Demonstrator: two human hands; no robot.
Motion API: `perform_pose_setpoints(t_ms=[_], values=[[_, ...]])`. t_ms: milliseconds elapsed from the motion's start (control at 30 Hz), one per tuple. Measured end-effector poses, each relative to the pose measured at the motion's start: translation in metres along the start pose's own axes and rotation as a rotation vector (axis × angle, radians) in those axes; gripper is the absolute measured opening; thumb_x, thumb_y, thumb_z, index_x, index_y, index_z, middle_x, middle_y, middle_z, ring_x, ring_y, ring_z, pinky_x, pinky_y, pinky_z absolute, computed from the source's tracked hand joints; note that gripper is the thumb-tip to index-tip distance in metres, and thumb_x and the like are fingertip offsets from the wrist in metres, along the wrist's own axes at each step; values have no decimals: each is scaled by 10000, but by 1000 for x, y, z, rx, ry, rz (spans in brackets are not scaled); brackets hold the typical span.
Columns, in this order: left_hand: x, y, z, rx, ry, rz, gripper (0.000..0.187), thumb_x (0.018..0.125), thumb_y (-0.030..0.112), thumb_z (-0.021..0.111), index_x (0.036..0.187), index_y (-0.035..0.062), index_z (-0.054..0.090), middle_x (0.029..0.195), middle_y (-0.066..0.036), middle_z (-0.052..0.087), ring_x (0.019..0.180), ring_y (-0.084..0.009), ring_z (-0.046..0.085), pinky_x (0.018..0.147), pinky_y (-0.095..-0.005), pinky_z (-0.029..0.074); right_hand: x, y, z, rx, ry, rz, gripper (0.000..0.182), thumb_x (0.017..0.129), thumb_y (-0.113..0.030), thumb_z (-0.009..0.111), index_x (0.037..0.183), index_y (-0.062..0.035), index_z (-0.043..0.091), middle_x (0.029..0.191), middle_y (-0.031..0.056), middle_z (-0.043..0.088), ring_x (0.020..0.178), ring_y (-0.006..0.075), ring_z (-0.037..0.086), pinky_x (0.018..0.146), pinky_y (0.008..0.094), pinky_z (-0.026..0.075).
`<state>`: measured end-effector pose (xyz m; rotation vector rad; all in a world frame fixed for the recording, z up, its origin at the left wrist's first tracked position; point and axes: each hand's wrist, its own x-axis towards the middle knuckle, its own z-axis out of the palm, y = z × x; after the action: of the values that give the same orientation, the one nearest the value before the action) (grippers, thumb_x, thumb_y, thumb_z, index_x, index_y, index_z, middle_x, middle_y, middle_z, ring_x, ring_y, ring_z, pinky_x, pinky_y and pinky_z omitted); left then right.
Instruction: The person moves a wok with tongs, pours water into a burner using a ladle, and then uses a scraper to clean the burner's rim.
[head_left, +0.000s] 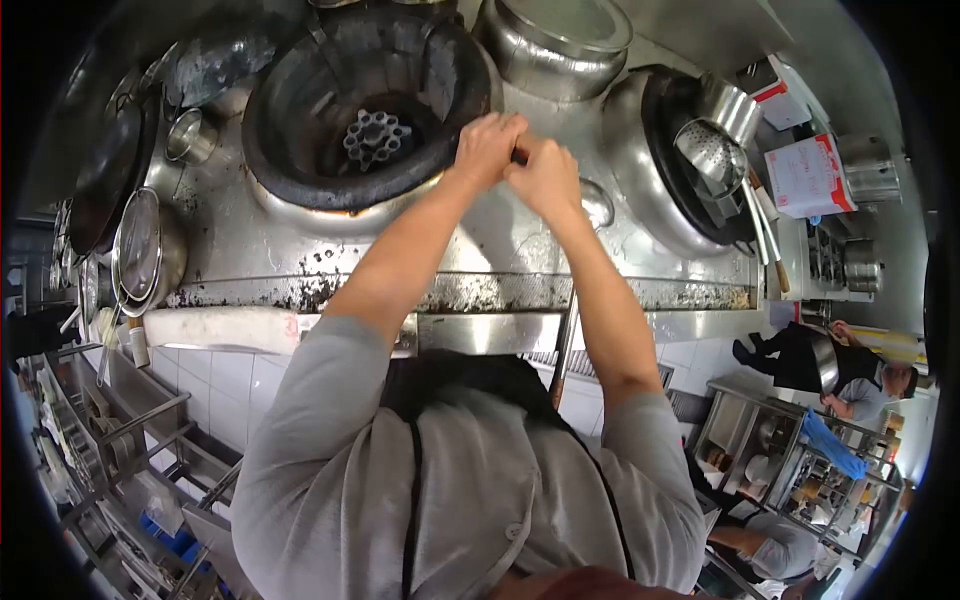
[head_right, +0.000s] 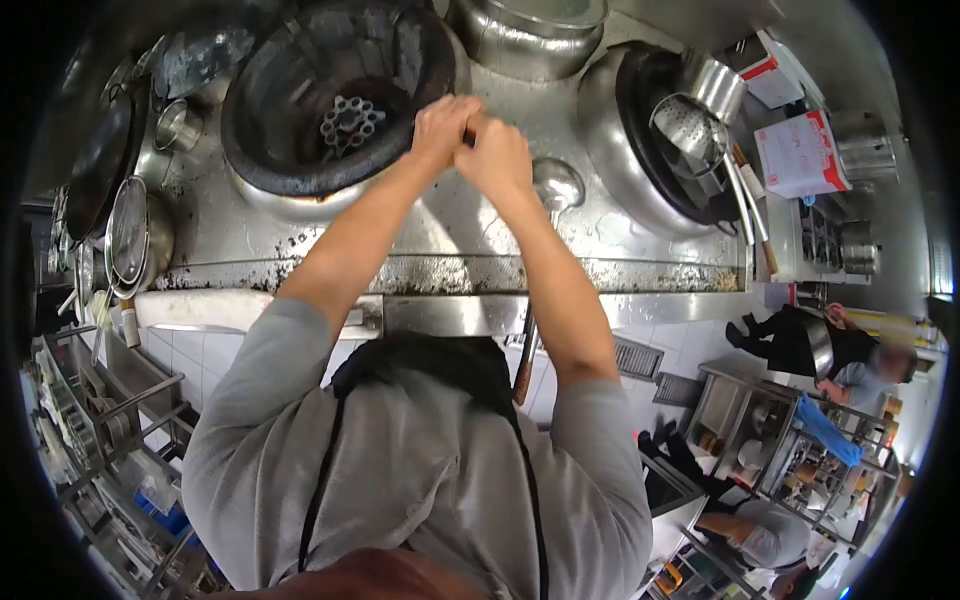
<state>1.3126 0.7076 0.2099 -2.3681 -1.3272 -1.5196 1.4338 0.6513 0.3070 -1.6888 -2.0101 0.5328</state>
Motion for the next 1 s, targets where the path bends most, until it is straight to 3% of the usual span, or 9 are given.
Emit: perform_pose_setpoints(t_ms=[200,367,433,500,667,700,867,967,1000], values=[[-4,-20,-2,25,-75,-12,252,743,120,729,969,142,620,893,-65,686,872,-307,677,746,-434,553,7,4,35,-1,72,-1,302,762,-95,661,1049,-59,752,886,260,725,887,469,704,841,527,560],[2,-12,-9,-11,-200,-68,368,742,61,724,1090,127,624,952,-59,698,902,-316,667,759,-428,541,-33,27,1,240,29,-64,423,872,-333,748,1203,-70,713,1052,229,736,879,427,702,811,467,551],[-1,-9,-14,-32,-167,-32,357,752,40,722,1085,124,623,915,-64,692,877,-318,669,743,-435,542,-97,74,12,131,158,-72,393,888,-315,721,1129,-5,697,1058,278,704,1065,471,647,900,514,510],[0,-9,-17,-51,-102,12,312,776,23,712,1058,117,617,858,-68,680,829,-319,669,710,-447,544,-183,112,23,-154,151,43,236,875,-164,726,1015,19,677,917,257,614,877,452,599,824,504,499],[4,-12,-22,-71,-101,26,226,797,36,706,986,104,603,841,-82,673,832,-310,674,705,-451,548,-317,135,60,53,165,559,596,778,-49,710,1340,-11,514,1027,195,565,992,386,555,853,479,496],[3,-11,-21,-74,-96,28,220,802,38,702,989,104,606,845,-86,674,836,-313,674,707,-452,549,-319,139,65,-4,217,543,592,794,-7,651,1370,5,514,1034,173,590,953,301,588,819,410,509],[4,-13,-23,-106,-80,50,182,822,34,683,976,95,607,857,-112,668,843,-345,667,705,-468,552,-288,154,55,429,296,525,507,811,-9,592,1314,55,576,814,112,662,675,189,618,639,339,505],[3,-11,-25,-92,-92,44,187,816,26,686,967,95,600,844,-105,662,824,-348,661,699,-466,545,-176,110,-12,740,236,514,495,862,19,630,1351,40,554,569,8,514,413,113,481,355,289,362],[2,-11,-24,-112,-96,41,194,811,23,690,966,97,601,843,-103,662,820,-348,659,696,-464,540,-133,108,-27,749,216,465,480,880,6,654,1353,29,573,592,11,519,433,116,494,368,295,377]])
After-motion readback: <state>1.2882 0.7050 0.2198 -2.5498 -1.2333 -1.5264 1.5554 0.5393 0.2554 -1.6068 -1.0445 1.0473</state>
